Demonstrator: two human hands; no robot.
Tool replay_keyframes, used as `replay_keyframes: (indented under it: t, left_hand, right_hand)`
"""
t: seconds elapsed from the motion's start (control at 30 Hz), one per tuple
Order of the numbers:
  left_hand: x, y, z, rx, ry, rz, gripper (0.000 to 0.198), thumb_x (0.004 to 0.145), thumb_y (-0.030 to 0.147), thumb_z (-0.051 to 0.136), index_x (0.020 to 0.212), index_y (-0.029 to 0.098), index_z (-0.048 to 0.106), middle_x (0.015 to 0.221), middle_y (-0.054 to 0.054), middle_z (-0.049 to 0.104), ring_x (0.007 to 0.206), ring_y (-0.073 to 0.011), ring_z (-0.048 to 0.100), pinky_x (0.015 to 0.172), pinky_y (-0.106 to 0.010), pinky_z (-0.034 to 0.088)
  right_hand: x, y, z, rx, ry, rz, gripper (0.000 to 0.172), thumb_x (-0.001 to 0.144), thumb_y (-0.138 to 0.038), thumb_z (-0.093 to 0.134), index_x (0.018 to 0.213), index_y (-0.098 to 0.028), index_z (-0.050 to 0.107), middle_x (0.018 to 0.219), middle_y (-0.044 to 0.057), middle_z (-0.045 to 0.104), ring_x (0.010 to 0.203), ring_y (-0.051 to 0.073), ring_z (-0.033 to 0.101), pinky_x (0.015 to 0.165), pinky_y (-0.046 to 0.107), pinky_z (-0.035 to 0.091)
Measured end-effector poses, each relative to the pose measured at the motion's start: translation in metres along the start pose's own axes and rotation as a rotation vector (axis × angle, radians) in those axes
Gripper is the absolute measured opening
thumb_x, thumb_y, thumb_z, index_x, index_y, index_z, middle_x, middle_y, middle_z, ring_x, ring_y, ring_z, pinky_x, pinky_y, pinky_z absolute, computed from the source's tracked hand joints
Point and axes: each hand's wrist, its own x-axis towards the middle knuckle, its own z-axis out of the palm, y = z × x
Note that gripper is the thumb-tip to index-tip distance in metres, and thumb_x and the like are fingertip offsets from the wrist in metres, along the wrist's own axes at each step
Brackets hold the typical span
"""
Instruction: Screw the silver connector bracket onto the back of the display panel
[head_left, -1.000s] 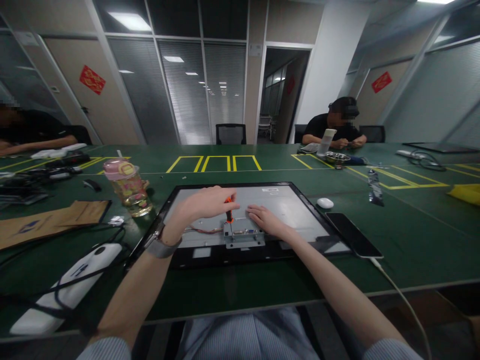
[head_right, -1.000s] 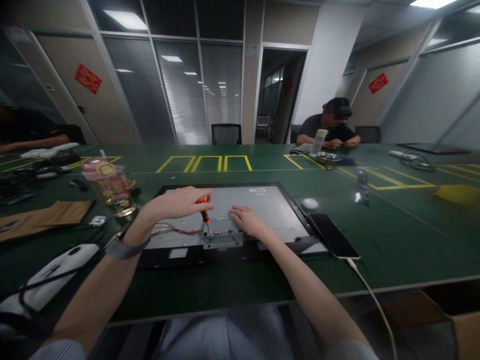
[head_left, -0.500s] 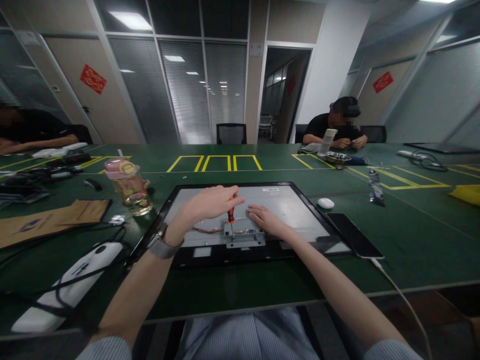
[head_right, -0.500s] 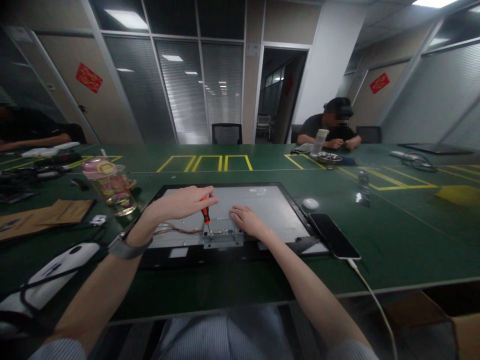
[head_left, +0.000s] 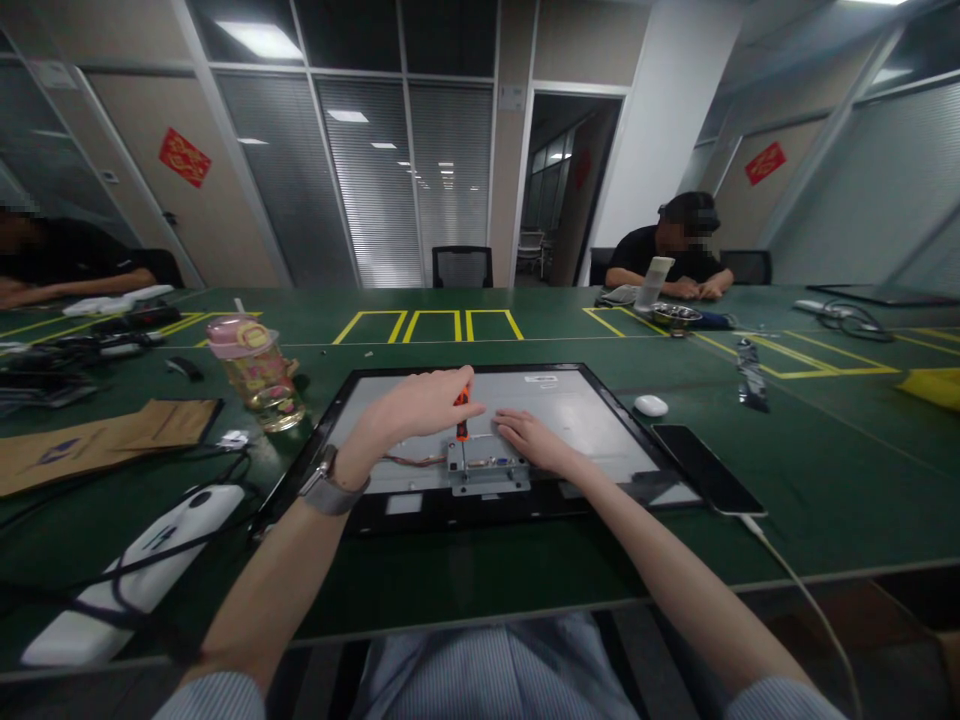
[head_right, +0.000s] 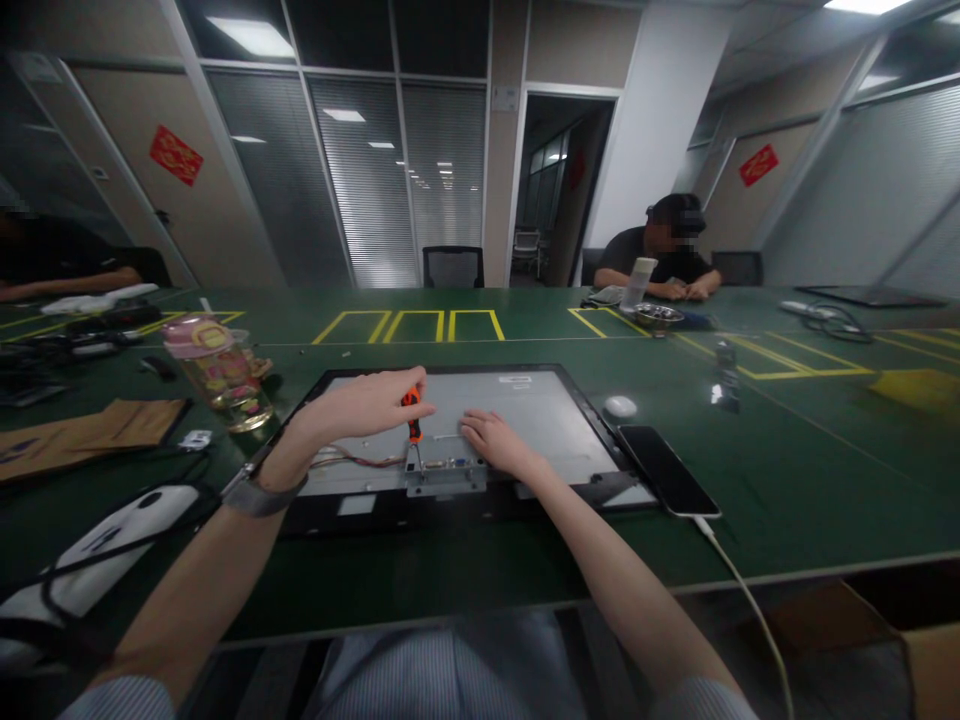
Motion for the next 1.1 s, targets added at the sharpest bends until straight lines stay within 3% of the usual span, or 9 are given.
replay_keyframes:
  t: [0.1,0.23,0.37,0.47,0.57,0.67,0.77,0.93,1.1]
  left_hand:
    - [-0.0016,-0.0018,-0.0009,-0.006,-0.012,-0.010,0.030,0.089,0.040,0.031,0.098,0.019,0.050,0.102,-0.008,0.061,0.078,-0.0197,0.058,0.068,-0.032,0.043]
    - [-0.0023,-0.0025,-0.0036,-0.073,-0.054,0.038,0.027,0.089,0.032,0.030,0.100,0.018,0.050,0.094,-0.006,0.063,0.076,-0.0183,0.058,0.069,-0.031,0.043]
    - [0.0006,-0.0002,-0.0015,0.026,0.009,-0.015,0.031,0.092,0.037,0.030,0.102,0.018,0.052,0.083,-0.007,0.066,0.072,-0.0208,0.061,0.065,-0.031,0.043]
    - [0.0016,0.0005,0.0014,0.135,0.052,-0.048,0.040,0.093,0.044,0.028,0.092,0.017,0.058,0.085,-0.010,0.068,0.079,-0.0245,0.063,0.068,-0.034,0.044]
    - [-0.0005,-0.0012,0.0015,0.198,0.029,-0.033,0.040,0.094,0.036,0.026,0.089,0.017,0.060,0.091,-0.012,0.067,0.082,-0.0249,0.063,0.069,-0.035,0.045]
    - [-0.0029,-0.0034,-0.0016,0.174,0.005,0.030,0.035,0.093,0.028,0.026,0.092,0.016,0.059,0.099,-0.011,0.065,0.086,-0.0219,0.061,0.070,-0.032,0.045]
    - [-0.0028,-0.0032,-0.0046,0.062,-0.027,0.015,0.033,0.093,0.029,0.027,0.095,0.017,0.057,0.097,-0.008,0.065,0.081,-0.0188,0.060,0.068,-0.030,0.044]
    - [-0.0002,0.0005,-0.0034,0.060,0.012,-0.032,0.038,0.093,0.042,0.030,0.093,0.018,0.058,0.087,-0.008,0.067,0.080,-0.0216,0.062,0.068,-0.031,0.044]
    - [-0.0034,0.0034,-0.0009,0.158,0.060,-0.007,0.032,0.093,0.030,0.028,0.092,0.016,0.057,0.098,-0.012,0.065,0.085,-0.0239,0.063,0.071,-0.035,0.045]
  right_hand:
    - [0.0002,-0.0003,-0.0008,0.002,-0.009,0.003,0.046,0.096,-0.037,0.030,0.126,-0.015,0.058,0.134,0.014,0.054,0.128,0.024,0.045,0.108,0.045,0.030]
    - [-0.0004,-0.0024,-0.0028,-0.001,-0.026,0.008,0.046,0.096,-0.036,0.030,0.127,-0.015,0.057,0.135,0.014,0.053,0.129,0.024,0.044,0.109,0.046,0.029]
    - [-0.0010,-0.0037,-0.0032,0.012,-0.016,0.017,0.045,0.096,-0.036,0.031,0.127,-0.016,0.057,0.135,0.013,0.053,0.129,0.025,0.044,0.109,0.048,0.028]
    - [-0.0008,-0.0033,-0.0025,0.006,-0.013,0.012,0.045,0.096,-0.035,0.030,0.126,-0.016,0.058,0.135,0.014,0.053,0.128,0.025,0.045,0.108,0.048,0.029]
    - [-0.0005,-0.0031,-0.0023,0.002,-0.016,0.005,0.045,0.096,-0.035,0.031,0.125,-0.015,0.058,0.134,0.014,0.054,0.128,0.025,0.045,0.108,0.048,0.029]
    - [-0.0007,-0.0034,-0.0028,0.001,-0.019,0.018,0.045,0.096,-0.036,0.030,0.126,-0.016,0.058,0.135,0.014,0.053,0.129,0.025,0.045,0.109,0.048,0.028]
    - [-0.0009,-0.0038,-0.0032,-0.003,-0.021,0.020,0.044,0.096,-0.035,0.031,0.126,-0.016,0.058,0.135,0.013,0.053,0.128,0.024,0.046,0.109,0.048,0.029]
    - [-0.0010,-0.0044,-0.0034,0.012,-0.014,0.020,0.043,0.096,-0.035,0.032,0.125,-0.017,0.058,0.135,0.014,0.053,0.129,0.025,0.044,0.109,0.049,0.029]
    - [-0.0006,-0.0033,-0.0027,0.007,-0.013,0.010,0.044,0.096,-0.035,0.031,0.125,-0.016,0.058,0.134,0.014,0.054,0.128,0.025,0.045,0.109,0.048,0.029]
